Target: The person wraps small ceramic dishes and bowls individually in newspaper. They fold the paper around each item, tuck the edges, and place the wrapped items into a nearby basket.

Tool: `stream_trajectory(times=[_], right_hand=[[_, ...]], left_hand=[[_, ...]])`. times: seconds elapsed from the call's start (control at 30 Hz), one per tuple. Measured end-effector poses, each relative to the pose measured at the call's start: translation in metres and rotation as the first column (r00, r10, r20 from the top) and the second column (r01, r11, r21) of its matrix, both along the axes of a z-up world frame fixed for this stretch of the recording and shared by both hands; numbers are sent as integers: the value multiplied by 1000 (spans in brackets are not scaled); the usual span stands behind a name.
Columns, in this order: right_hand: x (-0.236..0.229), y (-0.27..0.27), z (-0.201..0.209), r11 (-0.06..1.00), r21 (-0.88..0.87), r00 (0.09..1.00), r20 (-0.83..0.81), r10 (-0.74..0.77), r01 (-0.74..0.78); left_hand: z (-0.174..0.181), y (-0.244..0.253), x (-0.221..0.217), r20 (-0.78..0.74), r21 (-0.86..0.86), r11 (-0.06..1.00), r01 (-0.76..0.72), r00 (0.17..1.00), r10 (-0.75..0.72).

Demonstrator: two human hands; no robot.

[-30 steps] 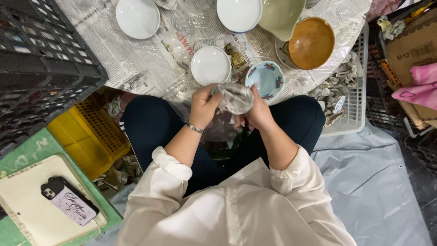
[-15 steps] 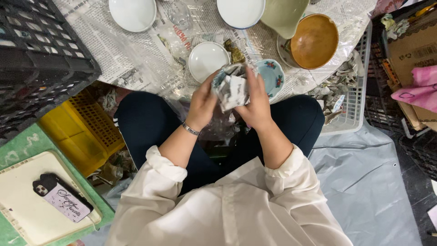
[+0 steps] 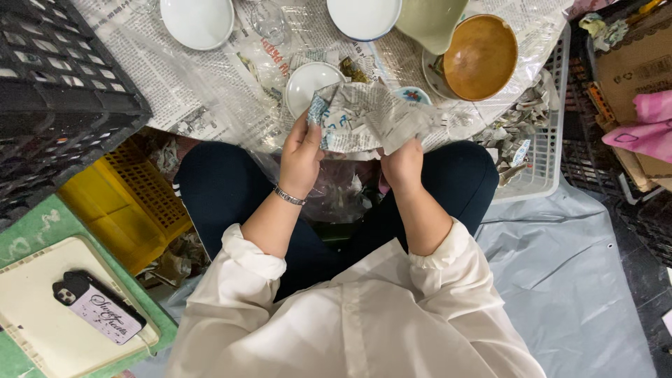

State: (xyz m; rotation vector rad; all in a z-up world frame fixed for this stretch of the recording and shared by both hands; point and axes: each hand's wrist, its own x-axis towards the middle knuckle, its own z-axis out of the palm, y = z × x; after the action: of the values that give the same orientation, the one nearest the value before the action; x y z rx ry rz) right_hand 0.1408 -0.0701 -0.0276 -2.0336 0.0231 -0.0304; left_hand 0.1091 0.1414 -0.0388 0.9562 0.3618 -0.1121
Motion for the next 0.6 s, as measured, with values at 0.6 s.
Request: stream_trajectory(times=[0.6], right_hand=[[11,1,57,995,98,896,444,-19,-28]], left_hand=[[13,5,10,129,320,945,-72,991,32]])
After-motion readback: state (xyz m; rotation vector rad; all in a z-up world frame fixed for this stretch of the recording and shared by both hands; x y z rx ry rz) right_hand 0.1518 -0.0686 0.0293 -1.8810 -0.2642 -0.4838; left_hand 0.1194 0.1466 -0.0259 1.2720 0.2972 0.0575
